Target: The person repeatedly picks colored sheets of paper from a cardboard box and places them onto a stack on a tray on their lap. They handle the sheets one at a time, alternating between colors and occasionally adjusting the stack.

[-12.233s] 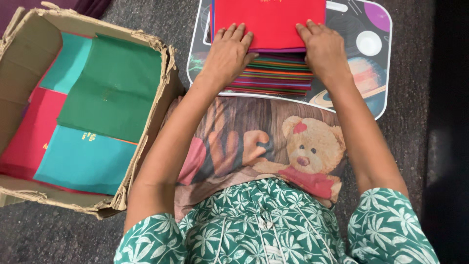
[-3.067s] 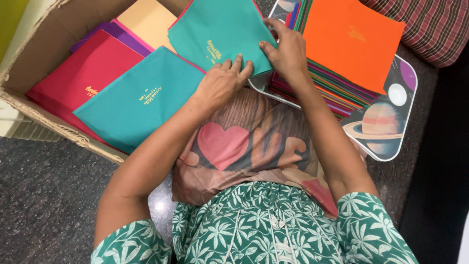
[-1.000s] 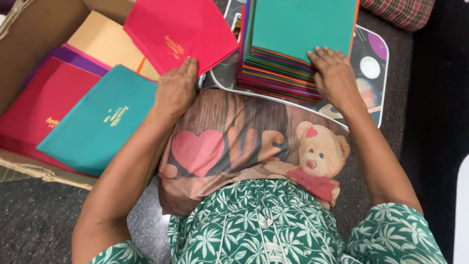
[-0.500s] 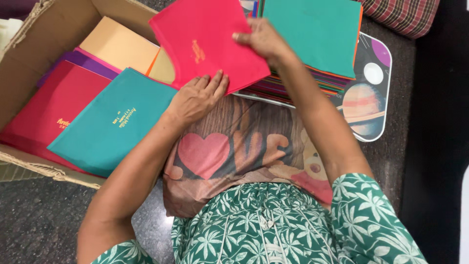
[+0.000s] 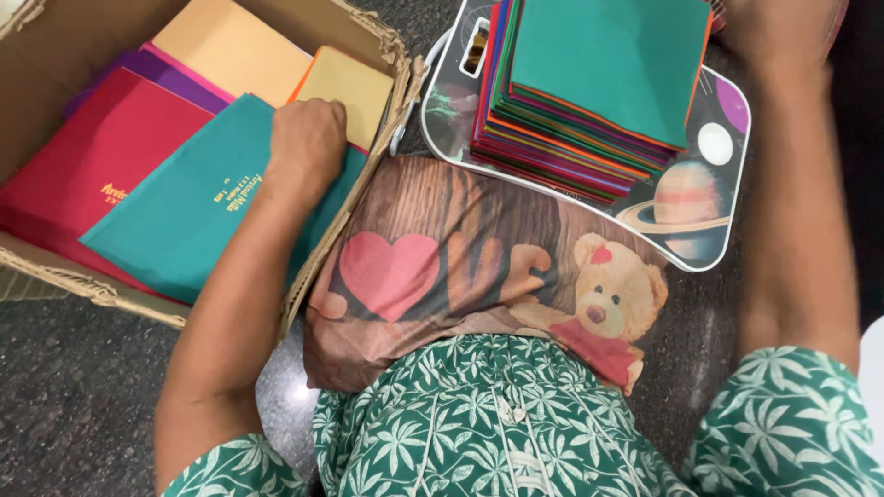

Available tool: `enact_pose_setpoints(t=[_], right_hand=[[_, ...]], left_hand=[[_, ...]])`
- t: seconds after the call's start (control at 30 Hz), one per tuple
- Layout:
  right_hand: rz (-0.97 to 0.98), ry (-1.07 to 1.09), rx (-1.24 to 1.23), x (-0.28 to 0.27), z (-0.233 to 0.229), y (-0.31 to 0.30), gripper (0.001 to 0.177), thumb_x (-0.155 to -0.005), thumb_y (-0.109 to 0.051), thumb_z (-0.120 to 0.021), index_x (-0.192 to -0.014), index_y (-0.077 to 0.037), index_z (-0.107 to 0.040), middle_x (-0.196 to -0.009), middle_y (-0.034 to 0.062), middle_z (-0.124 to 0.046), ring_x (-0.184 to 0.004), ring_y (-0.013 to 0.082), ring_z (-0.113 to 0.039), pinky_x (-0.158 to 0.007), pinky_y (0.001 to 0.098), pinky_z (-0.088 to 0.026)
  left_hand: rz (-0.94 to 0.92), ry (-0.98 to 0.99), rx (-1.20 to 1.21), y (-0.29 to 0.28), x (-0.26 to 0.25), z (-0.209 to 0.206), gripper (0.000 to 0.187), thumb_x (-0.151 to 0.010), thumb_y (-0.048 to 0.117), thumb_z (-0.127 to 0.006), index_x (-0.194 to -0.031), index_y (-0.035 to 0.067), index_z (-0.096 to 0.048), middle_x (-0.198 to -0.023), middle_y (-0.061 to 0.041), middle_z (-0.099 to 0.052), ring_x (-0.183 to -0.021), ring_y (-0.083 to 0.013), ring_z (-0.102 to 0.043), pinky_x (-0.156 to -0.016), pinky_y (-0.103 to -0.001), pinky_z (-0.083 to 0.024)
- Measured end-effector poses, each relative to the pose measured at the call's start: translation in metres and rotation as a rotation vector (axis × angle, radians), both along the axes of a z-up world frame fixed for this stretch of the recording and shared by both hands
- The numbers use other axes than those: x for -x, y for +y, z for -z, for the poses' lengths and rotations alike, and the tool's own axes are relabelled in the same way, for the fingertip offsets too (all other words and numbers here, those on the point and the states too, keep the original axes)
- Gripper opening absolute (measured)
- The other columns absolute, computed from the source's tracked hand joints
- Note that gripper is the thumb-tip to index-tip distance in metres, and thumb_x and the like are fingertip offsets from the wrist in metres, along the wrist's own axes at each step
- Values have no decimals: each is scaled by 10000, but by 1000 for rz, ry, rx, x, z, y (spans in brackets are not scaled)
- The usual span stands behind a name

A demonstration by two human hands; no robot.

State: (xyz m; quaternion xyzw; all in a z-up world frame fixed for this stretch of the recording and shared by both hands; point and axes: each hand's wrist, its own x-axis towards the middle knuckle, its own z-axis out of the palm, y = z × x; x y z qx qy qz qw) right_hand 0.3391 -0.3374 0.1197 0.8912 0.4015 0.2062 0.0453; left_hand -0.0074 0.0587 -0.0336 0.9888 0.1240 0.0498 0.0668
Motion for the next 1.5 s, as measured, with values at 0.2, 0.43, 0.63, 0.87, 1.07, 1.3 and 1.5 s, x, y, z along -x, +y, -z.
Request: enact_pose_setpoints(t=[0.2, 0.43, 0.63, 0.87, 1.07, 1.3, 1.5], right_hand=[[-324, 14, 75, 99, 48, 3, 653, -765, -47, -638, -1415, -106, -661, -1349, 134, -714, -1143, 292, -709, -909, 407, -579], [-235, 94, 27, 119, 42, 4, 506, -962, 40, -610, -1434, -132, -673, -1378, 121, -700, -1190, 279, -693, -944, 406, -576], [-255, 78, 37, 126, 45, -5, 551, -926, 77, -588, -1433, -120, -676, -1405, 119, -688, -1262, 280, -675, -1003, 403, -561], [-235, 108, 38, 124, 48, -9, 524, -948, 41, -606, -1447, -111, -658, -1423, 153, -667, -1288, 316, -654, -1064, 435, -521], [-336, 154, -85, 160, 38, 21, 486, -940, -61, -632, -1425, -53, -613, -1469, 205, -642, -1343, 394, -635, -1134, 483, -482], [-391, 1292, -603, 231, 84, 137, 535, -1029, -327, -715, -1471, -66, -564, -1373, 102, -687, -1235, 192, -688, -1091, 331, -571], [-523, 1652, -825, 278, 143, 217, 478, -954, -214, -820, -1304, 19, -593, -1201, 114, -709, -1077, 147, -681, -982, 311, -576]], left_hand=[[31, 69, 184, 13, 1, 10, 200, -917, 82, -569, -900, 67, -768, -939, -236, -722, -909, -423, -700, -801, -505, -551], [28, 74, 161, 15, 1, 9, 199, -869, 58, -564, -894, 50, -761, -928, -238, -725, -916, -424, -701, -813, -507, -553], [50, -100, 158, 16, 3, 16, 208, -895, 53, -543, -845, 38, -745, -861, -244, -713, -860, -434, -699, -807, -504, -553], [48, -248, 137, 18, 5, 4, 227, -934, 86, -541, -815, 19, -723, -883, -249, -695, -881, -446, -671, -836, -523, -538], [93, -633, 116, 10, 4, -32, 123, -923, 69, -575, -878, 6, -670, -1024, -189, -662, -986, -393, -607, -863, -497, -478], [198, -953, 167, -15, 14, -71, 43, -896, -5, -592, -875, 2, -555, -1097, -117, -648, -1051, -344, -598, -916, -449, -467], [205, -992, 175, -19, 16, -77, 56, -876, -23, -590, -914, 9, -563, -1150, -108, -651, -1086, -335, -603, -940, -450, -475]])
